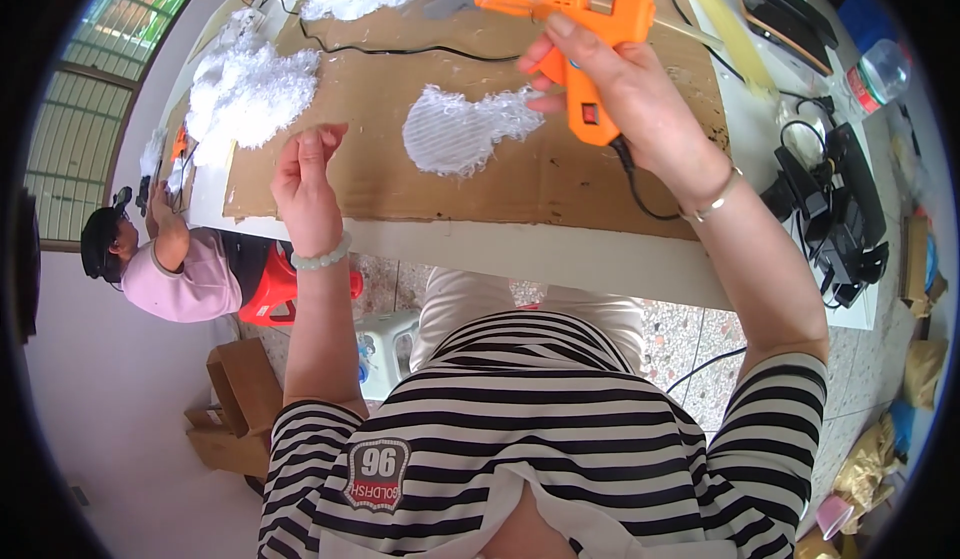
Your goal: Using a hot glue gun to attach white stuffing to a cardboard base to create a fluffy object.
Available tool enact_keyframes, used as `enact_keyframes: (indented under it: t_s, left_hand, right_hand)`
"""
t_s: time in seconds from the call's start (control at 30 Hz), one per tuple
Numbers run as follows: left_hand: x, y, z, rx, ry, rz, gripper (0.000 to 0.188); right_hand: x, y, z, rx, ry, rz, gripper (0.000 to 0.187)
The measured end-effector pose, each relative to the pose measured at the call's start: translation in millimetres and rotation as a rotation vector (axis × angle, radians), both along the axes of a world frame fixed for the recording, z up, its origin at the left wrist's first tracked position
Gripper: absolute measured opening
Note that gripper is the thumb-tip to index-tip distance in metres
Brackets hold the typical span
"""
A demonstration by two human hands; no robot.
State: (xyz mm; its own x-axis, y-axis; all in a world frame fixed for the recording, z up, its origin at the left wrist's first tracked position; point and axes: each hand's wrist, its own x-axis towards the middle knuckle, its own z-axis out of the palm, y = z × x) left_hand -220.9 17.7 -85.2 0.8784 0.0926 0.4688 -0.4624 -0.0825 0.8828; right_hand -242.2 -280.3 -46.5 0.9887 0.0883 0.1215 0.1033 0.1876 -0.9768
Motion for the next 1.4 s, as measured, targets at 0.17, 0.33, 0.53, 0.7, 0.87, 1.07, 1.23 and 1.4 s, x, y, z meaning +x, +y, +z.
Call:
enact_keyframes:
  t_s: [0.17,0.33,0.53,0.7,0.87,1.07,1.23,1.4]
  left_hand:
    - [-8,27,-10,0.245,0.214,0.161,0.022]
    - [11,10,-10,0.289,0.059,0.098,0.012]
    - [43,-1,-3,0.747,-0.213,0.019,0.01]
    - [54,-14,-6,0.844,-0.22,-0.005,0.007]
    - [63,-17,-17,0.832,-0.131,-0.085,0.007]
    - [65,-17,-20,0.808,-0.127,-0.094,0.006]
    - [65,-16,-21,0.811,-0.138,-0.097,0.006]
    - [66,-15,-21,0.791,-0.146,-0.109,0.006]
  right_hand:
    - [-6,10,4,-0.195,0.076,0.174,0.036]
    - [-3,33,2,-0.374,0.138,0.232,0.034]
    - [3,50,-4,-0.625,0.101,0.225,0.032]
    - [5,53,-7,-0.687,0.104,0.187,0.029]
    - [8,55,-6,-0.721,0.098,0.181,0.027]
    - [9,56,-6,-0.726,0.084,0.159,0.026]
    - [9,56,-5,-0.748,0.111,0.212,0.025]
    - [8,55,-7,-0.704,0.123,0.239,0.022]
